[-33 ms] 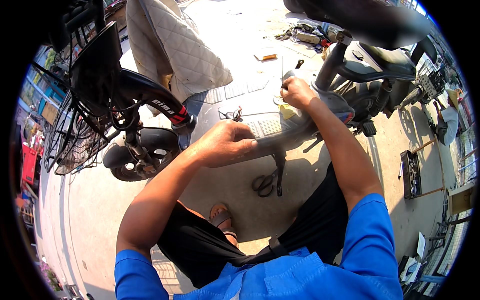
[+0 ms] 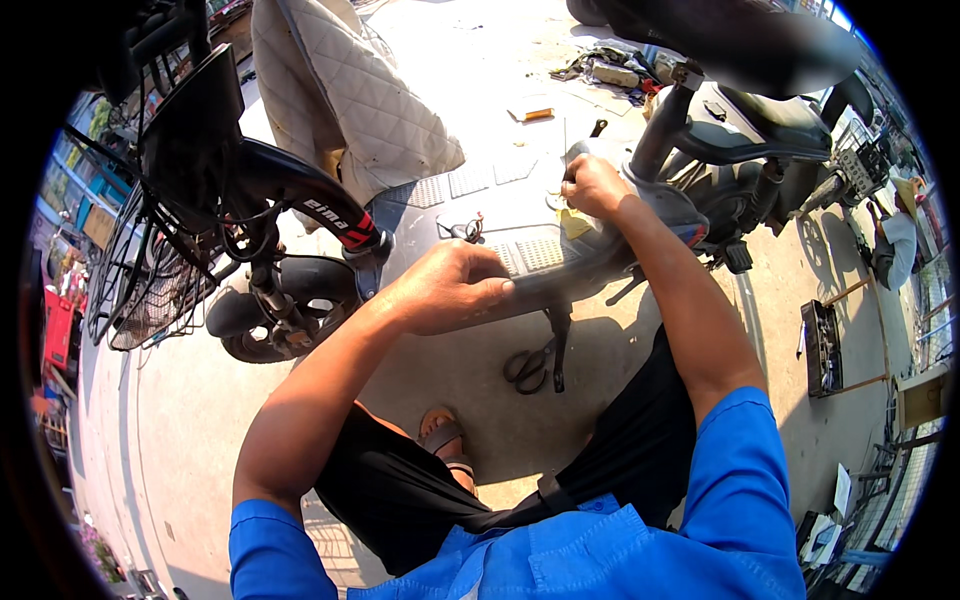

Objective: The person works on the electrical components of an electric scooter, using a screwdriver to manipulate wires and a small circuit board on the scooter's floorboard. The person briefly walks around the workshop area before returning to the scooter to continue the repair.

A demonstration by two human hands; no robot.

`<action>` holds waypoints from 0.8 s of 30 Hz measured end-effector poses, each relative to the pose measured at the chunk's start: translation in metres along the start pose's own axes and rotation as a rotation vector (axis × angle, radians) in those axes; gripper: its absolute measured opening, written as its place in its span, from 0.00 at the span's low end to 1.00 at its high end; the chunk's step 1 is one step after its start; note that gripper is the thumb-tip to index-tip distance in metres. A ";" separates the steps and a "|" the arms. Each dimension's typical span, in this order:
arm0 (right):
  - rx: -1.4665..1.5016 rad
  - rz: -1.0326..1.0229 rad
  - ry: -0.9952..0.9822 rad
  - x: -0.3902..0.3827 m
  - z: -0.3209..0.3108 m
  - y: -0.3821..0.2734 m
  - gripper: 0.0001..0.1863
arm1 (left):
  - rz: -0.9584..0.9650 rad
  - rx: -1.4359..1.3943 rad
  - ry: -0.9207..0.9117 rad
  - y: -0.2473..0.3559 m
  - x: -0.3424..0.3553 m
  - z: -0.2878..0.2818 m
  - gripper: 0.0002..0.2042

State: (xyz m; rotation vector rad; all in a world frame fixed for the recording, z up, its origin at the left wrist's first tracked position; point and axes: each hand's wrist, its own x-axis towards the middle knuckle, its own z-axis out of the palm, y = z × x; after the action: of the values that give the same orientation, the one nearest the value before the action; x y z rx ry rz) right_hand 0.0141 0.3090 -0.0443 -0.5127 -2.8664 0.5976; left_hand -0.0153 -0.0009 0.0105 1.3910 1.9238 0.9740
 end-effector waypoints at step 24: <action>-0.223 -0.149 0.087 -0.006 0.003 -0.015 0.09 | -0.014 0.023 -0.023 0.001 0.000 0.000 0.15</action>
State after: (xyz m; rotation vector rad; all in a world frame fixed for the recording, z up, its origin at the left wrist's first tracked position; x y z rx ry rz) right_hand 0.0141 0.2932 -0.0419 -0.3409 -2.8693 0.2276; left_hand -0.0149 -0.0003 0.0110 1.3946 1.9308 0.9279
